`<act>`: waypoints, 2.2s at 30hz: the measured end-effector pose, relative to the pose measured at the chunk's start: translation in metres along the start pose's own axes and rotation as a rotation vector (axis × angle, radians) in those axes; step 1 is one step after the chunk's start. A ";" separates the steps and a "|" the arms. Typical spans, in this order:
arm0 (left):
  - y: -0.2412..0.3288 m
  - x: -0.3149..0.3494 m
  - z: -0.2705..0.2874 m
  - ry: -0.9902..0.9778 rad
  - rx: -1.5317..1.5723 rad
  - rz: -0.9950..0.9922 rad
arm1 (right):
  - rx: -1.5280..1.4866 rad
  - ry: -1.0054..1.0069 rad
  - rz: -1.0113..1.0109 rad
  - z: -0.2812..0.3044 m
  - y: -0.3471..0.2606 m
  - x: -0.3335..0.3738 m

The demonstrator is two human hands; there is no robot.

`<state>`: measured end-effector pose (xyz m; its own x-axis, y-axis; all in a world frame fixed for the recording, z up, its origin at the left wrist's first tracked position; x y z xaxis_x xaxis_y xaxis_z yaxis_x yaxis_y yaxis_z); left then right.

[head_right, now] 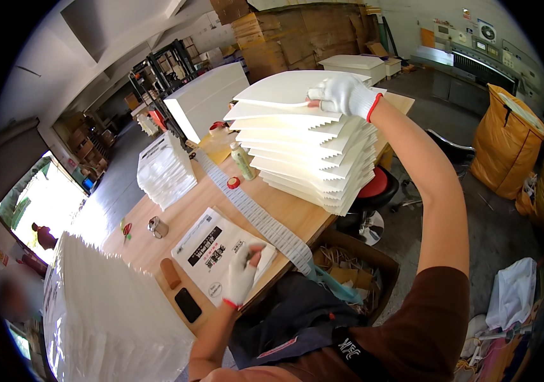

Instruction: The person picks up a stack of white paper sheets and places them into a white plastic bag. They then seal the bag and place it on a pile of other sealed bags on the table. This process is repeated multiple times.

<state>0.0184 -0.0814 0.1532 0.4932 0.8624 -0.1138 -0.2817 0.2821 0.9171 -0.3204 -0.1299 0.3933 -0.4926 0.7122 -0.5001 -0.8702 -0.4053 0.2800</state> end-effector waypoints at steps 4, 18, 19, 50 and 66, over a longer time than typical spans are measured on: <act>0.068 -0.066 -0.039 -0.243 0.487 -0.062 | 0.311 0.114 -0.107 0.035 -0.033 -0.016; 0.087 -0.064 0.036 -0.154 0.858 0.550 | -0.092 -0.385 -0.807 0.052 -0.084 0.073; 0.085 -0.060 0.043 -0.199 0.822 0.499 | -0.473 -0.116 -0.649 0.033 -0.080 0.075; -0.237 0.015 0.077 0.134 -0.600 0.274 | -1.592 -0.317 -0.649 -0.239 -0.295 0.102; -0.251 -0.001 0.111 -0.042 -0.241 0.433 | -1.341 -0.473 -0.541 -0.228 -0.303 0.068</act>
<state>0.1796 -0.1998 -0.0340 0.3202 0.9057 0.2779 -0.6475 -0.0049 0.7620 -0.0895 -0.0895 0.0872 -0.3080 0.9482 0.0778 -0.4233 -0.0633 -0.9038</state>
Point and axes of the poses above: each hand's wrist, its own x-axis away from the middle knuckle, its own z-axis out of the back of the hand, y = z × x, the point moved 9 cm from there along -x, towards the middle knuckle, and after that the axes turned 1 degree about z, right-handed, at the moved point
